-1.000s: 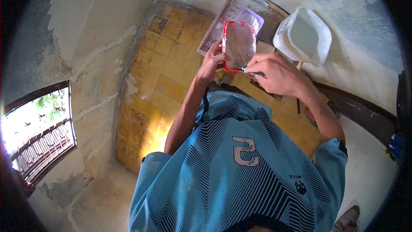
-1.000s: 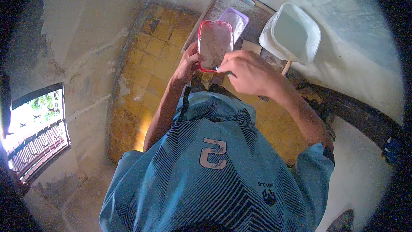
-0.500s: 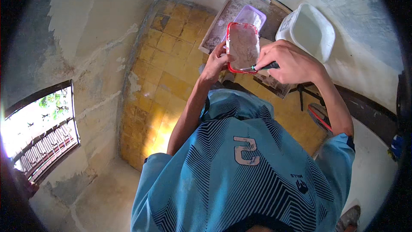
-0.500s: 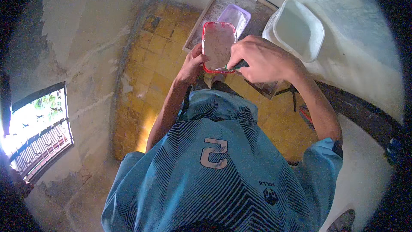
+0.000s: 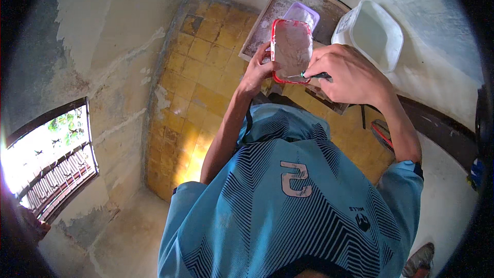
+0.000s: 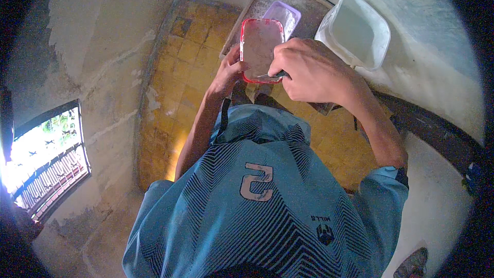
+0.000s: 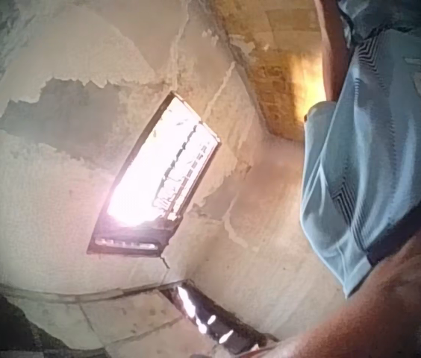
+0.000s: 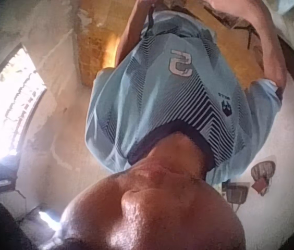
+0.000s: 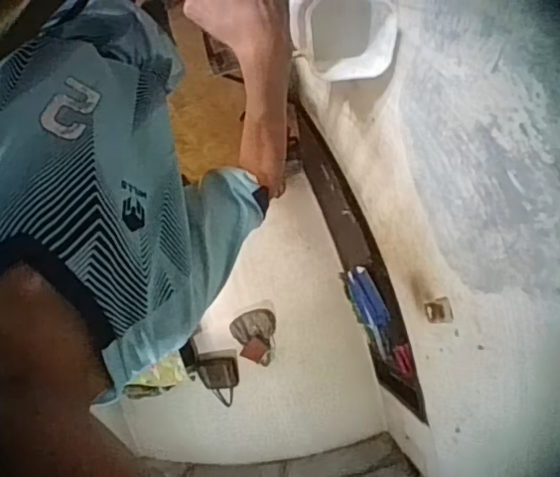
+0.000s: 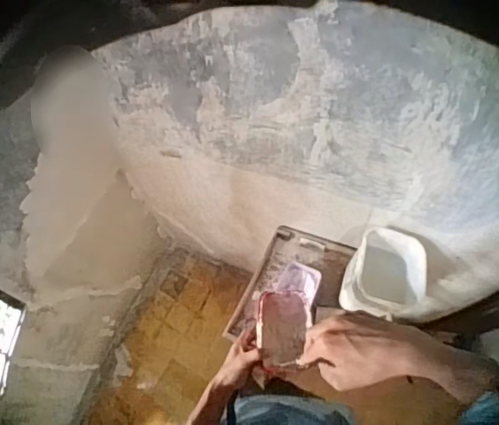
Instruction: The person applies filler paste to cracks and holes in a wall using a putty knife.
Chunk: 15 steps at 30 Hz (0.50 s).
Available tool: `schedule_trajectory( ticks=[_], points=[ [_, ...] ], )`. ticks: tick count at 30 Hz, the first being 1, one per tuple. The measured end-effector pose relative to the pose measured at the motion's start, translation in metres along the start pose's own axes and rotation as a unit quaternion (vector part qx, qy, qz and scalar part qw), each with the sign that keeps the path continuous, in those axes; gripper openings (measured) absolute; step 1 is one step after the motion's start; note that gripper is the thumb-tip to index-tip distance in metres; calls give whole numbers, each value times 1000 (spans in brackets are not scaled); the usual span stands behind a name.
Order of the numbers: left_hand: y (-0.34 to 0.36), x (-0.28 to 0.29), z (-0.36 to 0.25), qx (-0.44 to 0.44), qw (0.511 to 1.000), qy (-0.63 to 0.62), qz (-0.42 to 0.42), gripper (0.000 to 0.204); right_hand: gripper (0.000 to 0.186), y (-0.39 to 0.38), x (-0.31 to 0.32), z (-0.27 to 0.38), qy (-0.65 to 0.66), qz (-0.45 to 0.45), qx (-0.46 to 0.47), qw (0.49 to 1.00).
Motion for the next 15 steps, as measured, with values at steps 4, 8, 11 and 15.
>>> schedule_trajectory(
  ticks=[4, 8, 11, 15],
  points=[
    [3, 2, 5, -12, 1000, -20, 16, 80, 27, -3, 15, 16, -31, -13, -36, 999],
    [3, 3, 5, -10, 1000, -12, 17, 82, 22, 1, 14, 11, -66, 0, -75, 995],
    [1, 3, 5, 0, 1000, -6, 4, 84, 20, 2, 18, 10, -89, -14, -76, 993],
    [2, 2, 5, -14, 1000, -14, 17, 85, 20, 0, 22, 12, -73, 14, -63, 995]
  ],
)
Point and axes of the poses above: each hand's wrist, its own y-axis towards the middle knuckle, its own x-axis out of the back of the hand, z = x × y, the point moved 4 cm from there along y, towards the middle knuckle, and after that the axes turned 10 degrees about -x, right-handed, at the moved point
